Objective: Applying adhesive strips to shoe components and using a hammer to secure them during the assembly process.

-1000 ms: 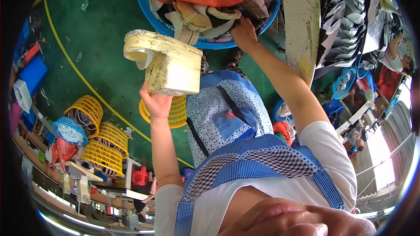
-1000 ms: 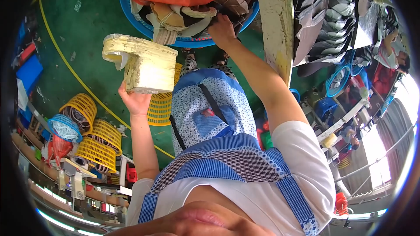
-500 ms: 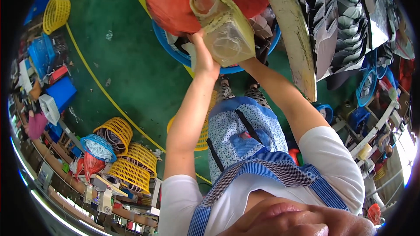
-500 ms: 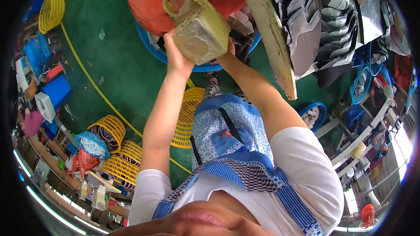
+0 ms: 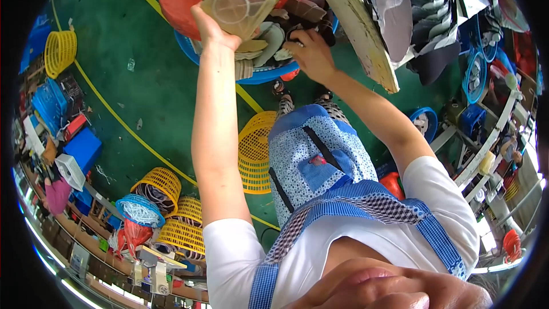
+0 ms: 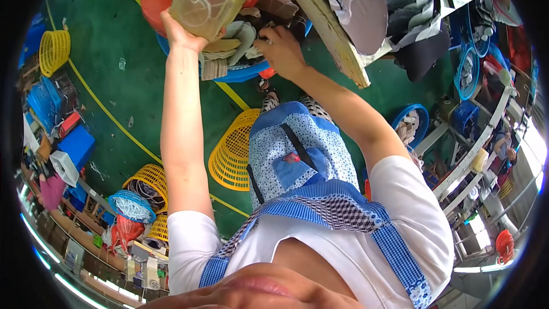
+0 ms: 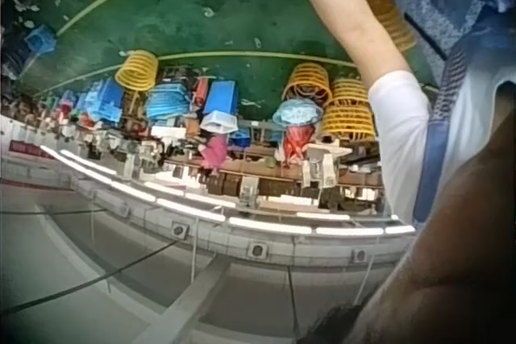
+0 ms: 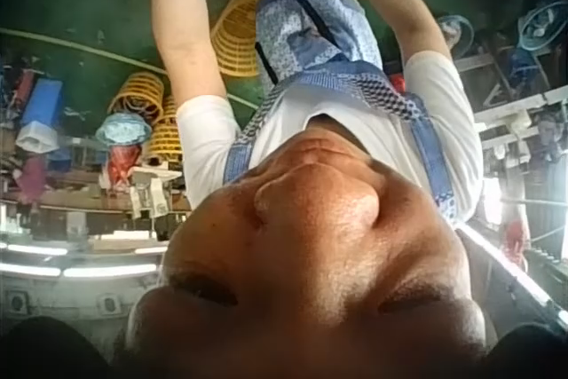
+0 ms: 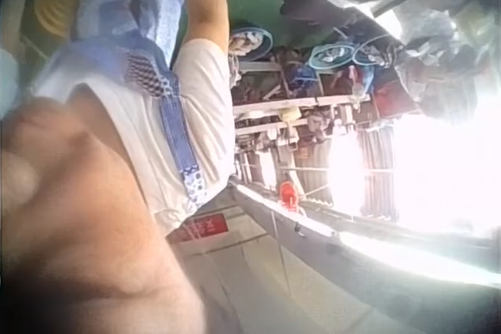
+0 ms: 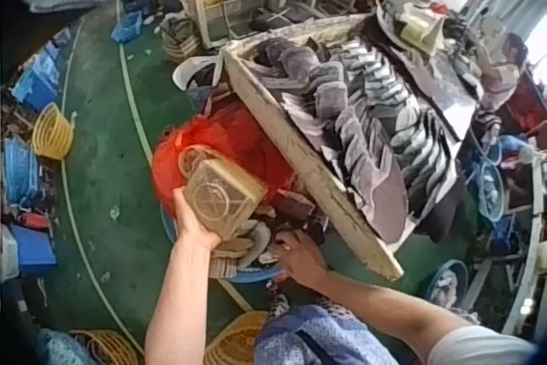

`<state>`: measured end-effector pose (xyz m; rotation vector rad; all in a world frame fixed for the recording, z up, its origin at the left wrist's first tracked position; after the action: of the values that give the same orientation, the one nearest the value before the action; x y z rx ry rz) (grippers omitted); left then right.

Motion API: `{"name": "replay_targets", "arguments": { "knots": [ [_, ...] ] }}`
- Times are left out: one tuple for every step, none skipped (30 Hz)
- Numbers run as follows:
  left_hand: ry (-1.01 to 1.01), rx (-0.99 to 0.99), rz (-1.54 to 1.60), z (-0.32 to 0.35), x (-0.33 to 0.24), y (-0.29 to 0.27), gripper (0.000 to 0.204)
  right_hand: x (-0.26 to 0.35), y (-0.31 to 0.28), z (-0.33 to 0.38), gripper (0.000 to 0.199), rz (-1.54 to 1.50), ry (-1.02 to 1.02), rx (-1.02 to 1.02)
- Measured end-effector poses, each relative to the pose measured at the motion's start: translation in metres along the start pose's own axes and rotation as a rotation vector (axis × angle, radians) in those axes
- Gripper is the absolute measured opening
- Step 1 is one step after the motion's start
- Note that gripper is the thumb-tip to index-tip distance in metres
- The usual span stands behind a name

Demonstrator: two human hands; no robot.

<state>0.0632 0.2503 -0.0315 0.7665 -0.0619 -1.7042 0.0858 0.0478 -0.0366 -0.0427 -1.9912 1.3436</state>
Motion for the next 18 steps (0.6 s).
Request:
{"name": "replay_targets", "arguments": {
  "knots": [
    [0.0, 0.012, -0.038, 0.002, 0.001, 0.0, 0.057, 0.004, 0.003, 0.009, 0.032, 0.001, 0.013, -0.001],
    [-0.018, 0.039, -0.02, 0.006, 0.003, 0.002, 0.056, 0.012, 0.009, 0.021, 0.033, -0.012, -0.041, -0.006],
    [-0.025, 0.039, -0.028, 0.009, 0.006, 0.0, 0.056, 0.019, 0.014, 0.031, 0.035, -0.026, -0.096, -0.013],
    [-0.022, 0.097, -0.04, 0.014, 0.009, 0.001, 0.056, 0.017, 0.024, 0.04, 0.036, -0.015, -0.061, 0.063],
    [-0.019, 0.156, -0.05, 0.018, 0.012, 0.002, 0.055, 0.015, 0.025, 0.051, 0.036, -0.016, -0.05, 0.061],
    [-0.018, 0.151, -0.017, 0.02, 0.014, -0.006, 0.055, 0.021, 0.018, 0.057, 0.036, -0.064, -0.041, -0.001],
    [-0.021, 0.145, -0.024, 0.02, 0.017, -0.012, 0.055, 0.026, 0.01, 0.064, 0.037, -0.111, -0.031, -0.063],
    [0.0, 0.141, -0.021, 0.019, 0.017, -0.017, 0.059, 0.03, 0.006, 0.069, 0.036, -0.139, -0.058, -0.051],
    [0.02, 0.138, -0.016, 0.022, 0.018, -0.017, 0.063, 0.03, 0.003, 0.074, 0.036, -0.143, -0.052, -0.049],
    [0.016, 0.133, -0.019, 0.025, 0.021, -0.018, 0.063, 0.031, 0.003, 0.079, 0.035, -0.192, -0.043, -0.021],
    [0.04, 0.109, -0.017, 0.029, 0.023, -0.021, 0.063, 0.034, 0.002, 0.083, 0.035, -0.241, -0.035, 0.007],
    [0.075, 0.089, -0.014, 0.032, 0.02, -0.021, 0.063, 0.045, -0.008, 0.078, 0.034, -0.251, -0.093, -0.015],
    [0.07, 0.086, -0.015, 0.036, 0.022, -0.019, 0.063, 0.059, -0.02, 0.077, 0.035, -0.303, -0.128, -0.056],
    [0.085, 0.072, -0.033, 0.041, 0.022, -0.018, 0.064, 0.067, -0.022, 0.075, 0.036, -0.369, -0.098, -0.023],
    [0.102, 0.061, -0.053, 0.045, 0.022, -0.017, 0.065, 0.072, -0.023, 0.073, 0.037, -0.435, -0.069, 0.007],
    [0.159, 0.051, -0.056, 0.048, 0.023, -0.022, 0.065, 0.076, -0.027, 0.075, 0.037, -0.437, -0.065, 0.005],
    [0.158, 0.049, -0.061, 0.053, 0.029, -0.025, 0.065, 0.077, -0.033, 0.078, 0.039, -0.519, -0.019, -0.023],
    [0.196, 0.027, -0.093, 0.06, 0.03, -0.027, 0.064, 0.076, -0.041, 0.077, 0.04, -0.598, 0.022, -0.056]
  ]
}}
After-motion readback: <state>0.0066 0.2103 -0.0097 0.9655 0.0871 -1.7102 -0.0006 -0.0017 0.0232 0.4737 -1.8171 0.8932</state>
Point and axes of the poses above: each hand's wrist, its own z-axis away from the middle knuckle, its own y-axis out of the palm, x = y × z, the point moved 7 cm from there along -z, towards the middle knuckle, and after that the axes turned 8 degrees about -x, right-handed, at the moved point
